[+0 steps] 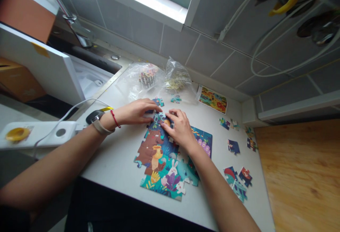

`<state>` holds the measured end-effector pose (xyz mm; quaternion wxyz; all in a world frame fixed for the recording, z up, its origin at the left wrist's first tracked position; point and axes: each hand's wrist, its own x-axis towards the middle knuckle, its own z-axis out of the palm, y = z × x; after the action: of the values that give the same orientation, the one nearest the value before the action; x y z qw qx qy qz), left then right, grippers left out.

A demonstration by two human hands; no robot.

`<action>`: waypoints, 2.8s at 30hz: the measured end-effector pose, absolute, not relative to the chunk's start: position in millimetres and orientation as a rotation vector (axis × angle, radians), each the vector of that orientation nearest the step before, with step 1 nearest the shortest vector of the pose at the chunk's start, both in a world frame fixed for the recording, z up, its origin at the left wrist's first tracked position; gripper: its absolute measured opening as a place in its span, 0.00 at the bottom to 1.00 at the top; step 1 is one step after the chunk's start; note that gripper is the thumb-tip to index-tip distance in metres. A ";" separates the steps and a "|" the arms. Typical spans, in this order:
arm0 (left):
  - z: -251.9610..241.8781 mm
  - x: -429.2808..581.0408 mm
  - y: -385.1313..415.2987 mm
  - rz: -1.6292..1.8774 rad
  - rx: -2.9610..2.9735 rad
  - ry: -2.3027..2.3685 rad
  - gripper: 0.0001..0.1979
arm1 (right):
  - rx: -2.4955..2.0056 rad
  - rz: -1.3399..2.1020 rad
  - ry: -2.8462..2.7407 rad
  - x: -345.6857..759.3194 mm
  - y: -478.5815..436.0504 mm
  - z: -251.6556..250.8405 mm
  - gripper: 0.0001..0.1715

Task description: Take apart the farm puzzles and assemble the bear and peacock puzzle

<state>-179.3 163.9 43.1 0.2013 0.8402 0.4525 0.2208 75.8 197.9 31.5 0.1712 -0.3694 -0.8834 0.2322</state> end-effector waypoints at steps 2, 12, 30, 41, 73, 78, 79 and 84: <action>42.6 -179.4 164.1 0.627 2.353 1.251 0.20 | -1.046 0.662 -2.510 76.5 199.5 31.1 0.22; 33.3 -176.9 167.2 0.800 2.238 1.356 0.15 | -0.938 0.598 -2.464 76.4 195.6 36.8 0.19; 21.8 -187.8 175.1 0.829 2.146 1.813 0.23 | -1.222 0.550 -2.397 136.8 237.0 40.9 0.23; 20.8 -186.9 177.0 0.917 2.009 1.681 0.33 | -0.848 0.650 -2.693 34.6 255.2 39.5 0.27; 22.1 -187.7 167.8 0.794 2.155 1.595 0.26 | -1.295 1.326 -1.520 149.1 155.5 55.5 0.21; 28.2 -181.6 166.8 0.923 2.074 1.543 0.26 | -1.263 1.291 -1.388 156.6 154.2 45.5 0.21; 30.3 -180.2 166.6 0.950 2.041 1.540 0.24 | -1.256 1.301 -1.362 156.6 154.6 44.5 0.21; 40.0 -174.6 165.7 1.119 1.624 1.499 0.20 | -1.235 1.389 -1.380 152.4 151.7 41.4 0.23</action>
<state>-174.6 165.7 40.0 0.3262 0.6196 0.5721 0.4270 152.4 151.7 41.4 0.4015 -0.4885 -0.5460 0.5496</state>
